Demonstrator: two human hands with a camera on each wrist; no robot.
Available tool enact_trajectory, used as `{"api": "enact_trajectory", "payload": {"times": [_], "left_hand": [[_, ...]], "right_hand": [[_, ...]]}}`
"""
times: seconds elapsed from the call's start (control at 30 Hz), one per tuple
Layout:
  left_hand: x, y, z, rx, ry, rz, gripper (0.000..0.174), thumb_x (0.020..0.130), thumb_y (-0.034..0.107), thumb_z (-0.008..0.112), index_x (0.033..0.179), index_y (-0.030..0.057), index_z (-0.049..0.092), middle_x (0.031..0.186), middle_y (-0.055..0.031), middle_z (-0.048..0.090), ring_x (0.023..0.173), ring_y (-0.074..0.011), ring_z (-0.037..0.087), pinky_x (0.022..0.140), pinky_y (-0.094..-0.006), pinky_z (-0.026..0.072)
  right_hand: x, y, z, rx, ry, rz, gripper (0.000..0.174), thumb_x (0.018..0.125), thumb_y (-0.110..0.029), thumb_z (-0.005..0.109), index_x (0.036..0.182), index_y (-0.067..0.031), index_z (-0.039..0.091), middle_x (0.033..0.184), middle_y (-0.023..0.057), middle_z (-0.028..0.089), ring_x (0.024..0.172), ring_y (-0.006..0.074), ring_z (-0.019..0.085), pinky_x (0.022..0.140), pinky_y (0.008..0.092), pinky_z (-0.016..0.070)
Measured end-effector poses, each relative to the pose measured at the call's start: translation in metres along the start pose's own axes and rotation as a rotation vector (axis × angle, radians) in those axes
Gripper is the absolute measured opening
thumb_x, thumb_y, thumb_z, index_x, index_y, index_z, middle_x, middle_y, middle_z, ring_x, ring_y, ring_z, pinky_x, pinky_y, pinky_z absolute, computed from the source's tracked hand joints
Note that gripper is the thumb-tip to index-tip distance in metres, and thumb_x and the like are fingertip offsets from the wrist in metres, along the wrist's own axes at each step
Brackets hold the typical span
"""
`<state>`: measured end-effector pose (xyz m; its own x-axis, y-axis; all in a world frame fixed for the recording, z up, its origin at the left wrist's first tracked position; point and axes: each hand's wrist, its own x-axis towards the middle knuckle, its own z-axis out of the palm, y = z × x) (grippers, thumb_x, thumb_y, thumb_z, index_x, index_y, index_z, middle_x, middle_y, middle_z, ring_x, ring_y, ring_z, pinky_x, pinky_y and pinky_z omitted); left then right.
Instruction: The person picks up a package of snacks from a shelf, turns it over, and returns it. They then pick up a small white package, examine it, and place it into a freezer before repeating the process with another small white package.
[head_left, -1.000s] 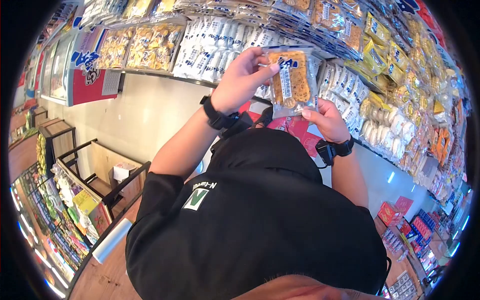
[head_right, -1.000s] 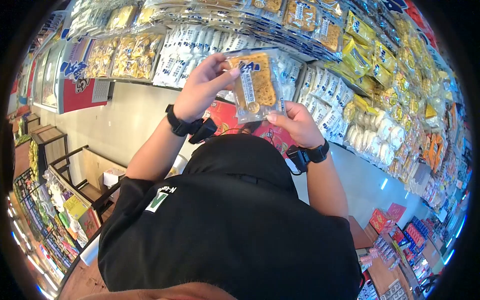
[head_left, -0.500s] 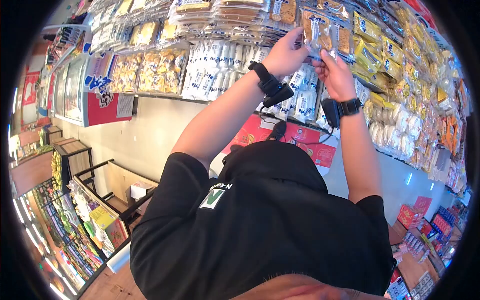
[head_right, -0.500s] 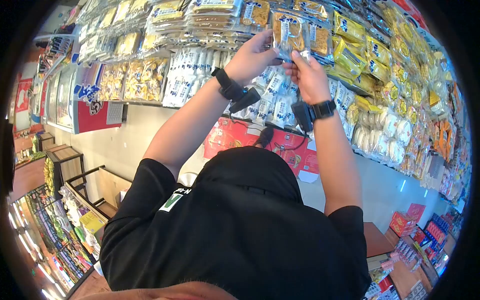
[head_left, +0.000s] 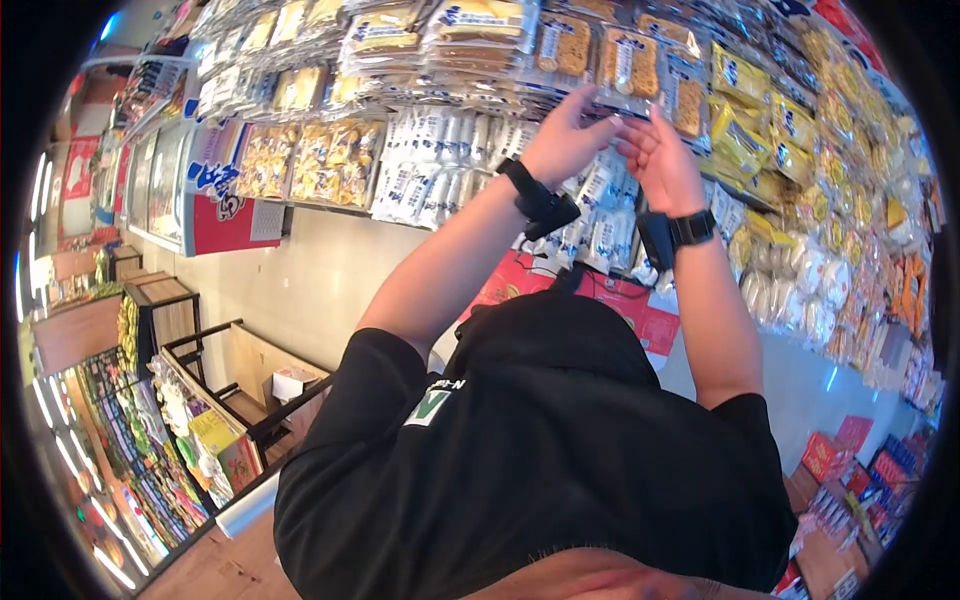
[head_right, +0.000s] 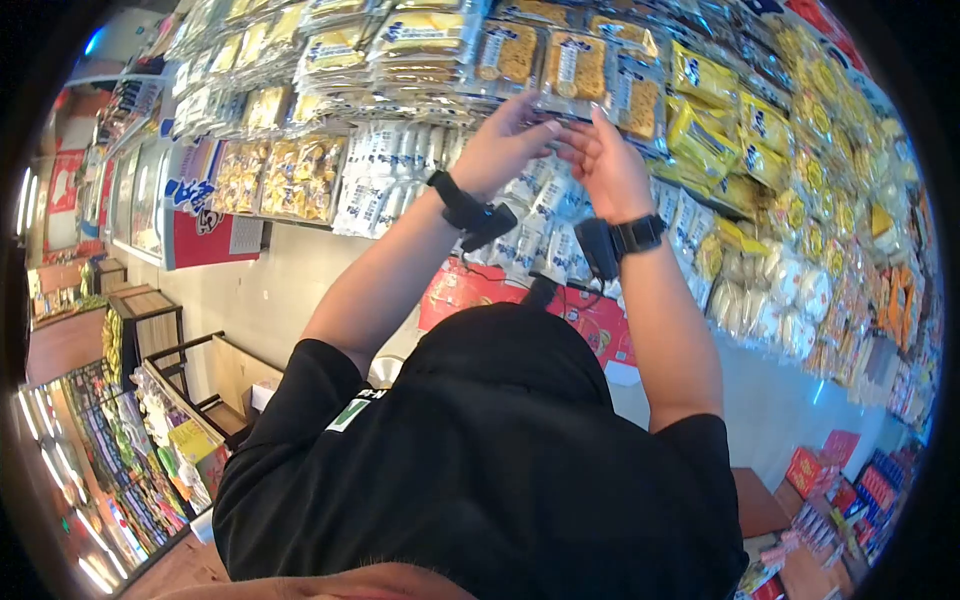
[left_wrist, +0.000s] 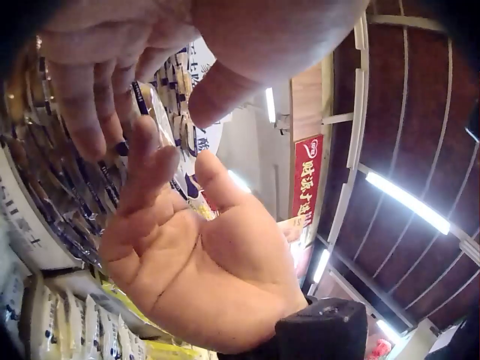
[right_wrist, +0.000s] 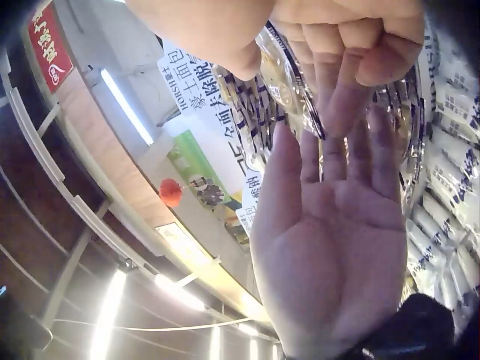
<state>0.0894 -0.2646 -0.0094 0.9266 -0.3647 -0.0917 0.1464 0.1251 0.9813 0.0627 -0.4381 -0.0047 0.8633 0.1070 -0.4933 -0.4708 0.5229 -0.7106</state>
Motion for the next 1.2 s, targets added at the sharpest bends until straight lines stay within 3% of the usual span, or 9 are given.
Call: {"api": "enact_trajectory", "payload": {"times": [0.1, 0.17, 0.47, 0.53, 0.63, 0.93, 1.0, 1.07, 1.2], "left_hand": [[0.003, 0.0, 0.003, -0.021, 0.034, 0.003, 0.069, 0.093, 0.014, 0.065, 0.146, -0.0053, 0.026, 0.122, -0.0163, 0.056, 0.107, -0.0207, 0.06, 0.085, -0.0305, 0.0522], [0.006, -0.005, 0.003, -0.156, 0.008, -0.008, 0.074, 0.09, 0.013, 0.066, 0.147, -0.0074, 0.023, 0.128, -0.0195, 0.052, 0.111, -0.0241, 0.059, 0.094, -0.0346, 0.05], [-0.015, -0.002, -0.004, -0.031, 0.032, 0.03, 0.069, 0.095, 0.016, 0.063, 0.148, -0.0028, 0.023, 0.135, -0.0166, 0.051, 0.115, -0.0206, 0.056, 0.089, -0.0323, 0.0504], [-0.03, -0.008, -0.014, -0.083, 0.032, 0.051, 0.066, 0.095, 0.018, 0.063, 0.147, -0.0018, 0.028, 0.135, -0.0152, 0.053, 0.114, -0.0197, 0.057, 0.088, -0.0317, 0.0503], [-0.051, -0.007, -0.028, -0.099, 0.069, -0.16, 0.042, 0.095, 0.02, 0.062, 0.131, 0.0015, 0.049, 0.122, -0.0085, 0.062, 0.106, -0.016, 0.061, 0.086, -0.0312, 0.0498], [-0.071, -0.001, -0.042, -0.094, 0.008, -0.211, 0.032, 0.094, 0.022, 0.063, 0.121, 0.0055, 0.055, 0.112, -0.0031, 0.065, 0.104, -0.013, 0.062, 0.086, -0.0292, 0.0482], [-0.078, 0.001, -0.05, -0.084, -0.006, -0.207, 0.032, 0.095, 0.023, 0.063, 0.121, 0.0058, 0.055, 0.111, -0.003, 0.065, 0.104, -0.013, 0.061, 0.086, -0.0293, 0.0479], [-0.086, -0.002, -0.06, -0.077, 0.017, -0.22, 0.031, 0.095, 0.023, 0.063, 0.12, 0.006, 0.056, 0.111, -0.0029, 0.065, 0.105, -0.0128, 0.061, 0.087, -0.0294, 0.0474], [-0.102, -0.001, -0.072, -0.04, 0.062, -0.26, 0.03, 0.095, 0.022, 0.062, 0.119, 0.0056, 0.057, 0.112, -0.0034, 0.065, 0.104, -0.013, 0.061, 0.087, -0.03, 0.0477]], "right_hand": [[0.002, 0.002, 0.007, -0.031, -0.056, 0.032, 0.041, 0.101, -0.044, 0.046, 0.109, -0.0072, 0.064, 0.098, 0.0022, 0.07, 0.083, 0.0107, 0.061, 0.071, 0.0246, 0.0411], [0.017, 0.009, 0.003, -0.132, 0.015, -0.113, 0.042, 0.102, -0.042, 0.046, 0.112, -0.0063, 0.065, 0.098, 0.0019, 0.068, 0.083, 0.0114, 0.061, 0.073, 0.0258, 0.0424], [0.026, 0.006, 0.005, -0.125, 0.027, -0.092, 0.041, 0.103, -0.04, 0.044, 0.116, -0.0049, 0.063, 0.098, 0.0032, 0.068, 0.083, 0.0119, 0.061, 0.075, 0.0275, 0.0444], [0.027, 0.005, 0.005, -0.129, 0.017, -0.081, 0.041, 0.103, -0.04, 0.044, 0.117, -0.0048, 0.062, 0.098, 0.0039, 0.069, 0.081, 0.0119, 0.061, 0.074, 0.0274, 0.045], [0.035, -0.008, 0.0, -0.037, -0.082, -0.029, 0.039, 0.104, -0.036, 0.043, 0.12, -0.0039, 0.059, 0.096, 0.0055, 0.069, 0.078, 0.012, 0.06, 0.07, 0.0272, 0.0463], [0.055, -0.045, 0.027, 0.199, -0.23, -0.008, 0.045, 0.104, -0.031, 0.041, 0.131, 0.0047, 0.046, 0.112, 0.0106, 0.066, 0.084, 0.0135, 0.06, 0.071, 0.0282, 0.0481], [0.06, -0.049, 0.026, 0.221, -0.275, 0.004, 0.045, 0.104, -0.032, 0.041, 0.126, 0.0064, 0.048, 0.111, 0.01, 0.066, 0.085, 0.0134, 0.06, 0.073, 0.0273, 0.0478], [0.061, -0.053, 0.03, 0.323, -0.137, -0.026, 0.033, 0.102, -0.028, 0.047, 0.115, 0.0016, 0.053, 0.103, 0.009, 0.066, 0.083, 0.0135, 0.06, 0.071, 0.0273, 0.0482], [0.086, -0.061, 0.008, 0.231, -0.028, -0.056, 0.02, 0.099, -0.022, 0.055, 0.104, -0.0031, 0.056, 0.097, 0.0078, 0.066, 0.081, 0.0138, 0.061, 0.067, 0.0277, 0.0486]]}}
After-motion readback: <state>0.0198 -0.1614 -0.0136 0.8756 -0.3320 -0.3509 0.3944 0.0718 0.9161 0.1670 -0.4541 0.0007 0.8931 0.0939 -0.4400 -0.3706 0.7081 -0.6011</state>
